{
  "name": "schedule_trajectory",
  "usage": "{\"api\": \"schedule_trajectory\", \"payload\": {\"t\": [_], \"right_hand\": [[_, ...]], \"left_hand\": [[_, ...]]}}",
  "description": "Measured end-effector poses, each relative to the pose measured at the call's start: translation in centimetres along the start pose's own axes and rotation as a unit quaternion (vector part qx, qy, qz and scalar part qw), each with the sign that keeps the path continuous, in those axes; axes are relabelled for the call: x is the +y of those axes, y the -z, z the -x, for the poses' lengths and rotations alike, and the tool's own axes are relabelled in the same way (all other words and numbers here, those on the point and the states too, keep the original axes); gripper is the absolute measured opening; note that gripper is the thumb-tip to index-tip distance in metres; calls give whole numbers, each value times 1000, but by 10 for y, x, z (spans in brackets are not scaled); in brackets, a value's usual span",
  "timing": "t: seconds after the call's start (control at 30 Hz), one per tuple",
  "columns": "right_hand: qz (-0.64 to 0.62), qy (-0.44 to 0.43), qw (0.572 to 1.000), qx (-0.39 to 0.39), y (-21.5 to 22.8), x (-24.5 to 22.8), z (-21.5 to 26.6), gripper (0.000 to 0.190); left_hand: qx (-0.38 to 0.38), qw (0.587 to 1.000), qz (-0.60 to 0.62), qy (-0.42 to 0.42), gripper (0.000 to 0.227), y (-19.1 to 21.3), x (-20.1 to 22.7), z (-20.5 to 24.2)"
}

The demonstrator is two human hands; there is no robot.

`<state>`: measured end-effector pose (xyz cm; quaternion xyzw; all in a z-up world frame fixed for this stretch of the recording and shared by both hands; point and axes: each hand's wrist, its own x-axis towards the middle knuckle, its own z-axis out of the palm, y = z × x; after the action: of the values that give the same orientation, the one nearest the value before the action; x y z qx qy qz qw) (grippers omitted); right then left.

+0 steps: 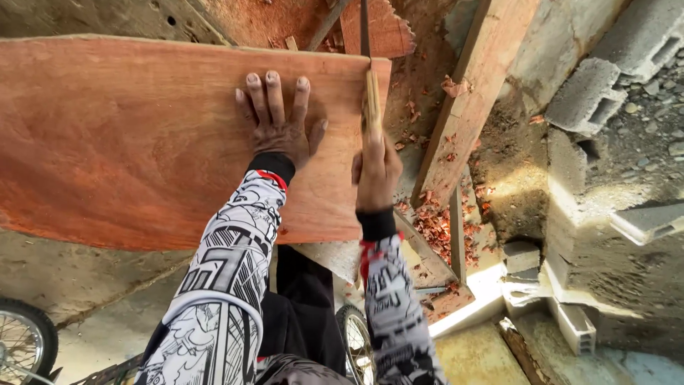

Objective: The person measures a large reddish-brown wooden board using a smaller wooden plank as a guide. They then use a hand saw to cut along the edge of the board, creating sawdust as they work.

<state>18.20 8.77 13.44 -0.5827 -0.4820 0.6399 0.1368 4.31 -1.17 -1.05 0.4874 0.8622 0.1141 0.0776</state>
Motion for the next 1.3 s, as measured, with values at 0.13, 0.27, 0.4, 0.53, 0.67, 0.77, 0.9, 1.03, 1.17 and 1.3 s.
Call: {"api": "schedule_trajectory", "payload": {"t": [0.13,0.27,0.4,0.53,0.67,0.77,0.9,1.03,1.17,1.3], "right_hand": [[0,-27,999,22,53,17,135,32],[-8,-107,993,48,94,43,217,44],[19,-70,997,7,30,35,42,42],[-15,16,1000,-17,6,5,-2,29],[5,-17,1000,3,61,40,146,50],[7,-84,994,72,72,27,221,55],[-71,24,996,-37,54,67,82,39],[-62,23,998,-13,8,40,-9,30],[61,43,997,3,49,44,116,39],[-78,-121,987,76,79,56,207,48]], "left_hand": [[-11,1000,-2,5,87,-4,-1,-5],[9,1000,-13,2,83,4,2,-2],[9,1000,-22,8,86,-1,1,-4],[13,1000,-12,1,84,6,4,1],[27,1000,-10,-6,88,-2,0,-4],[18,1000,-13,-3,84,2,0,-5],[20,1000,-16,8,89,3,2,-7],[16,1000,-12,-3,84,1,0,-1],[22,1000,-13,-2,85,2,-1,-2],[16,1000,-11,1,84,1,3,3]]}}
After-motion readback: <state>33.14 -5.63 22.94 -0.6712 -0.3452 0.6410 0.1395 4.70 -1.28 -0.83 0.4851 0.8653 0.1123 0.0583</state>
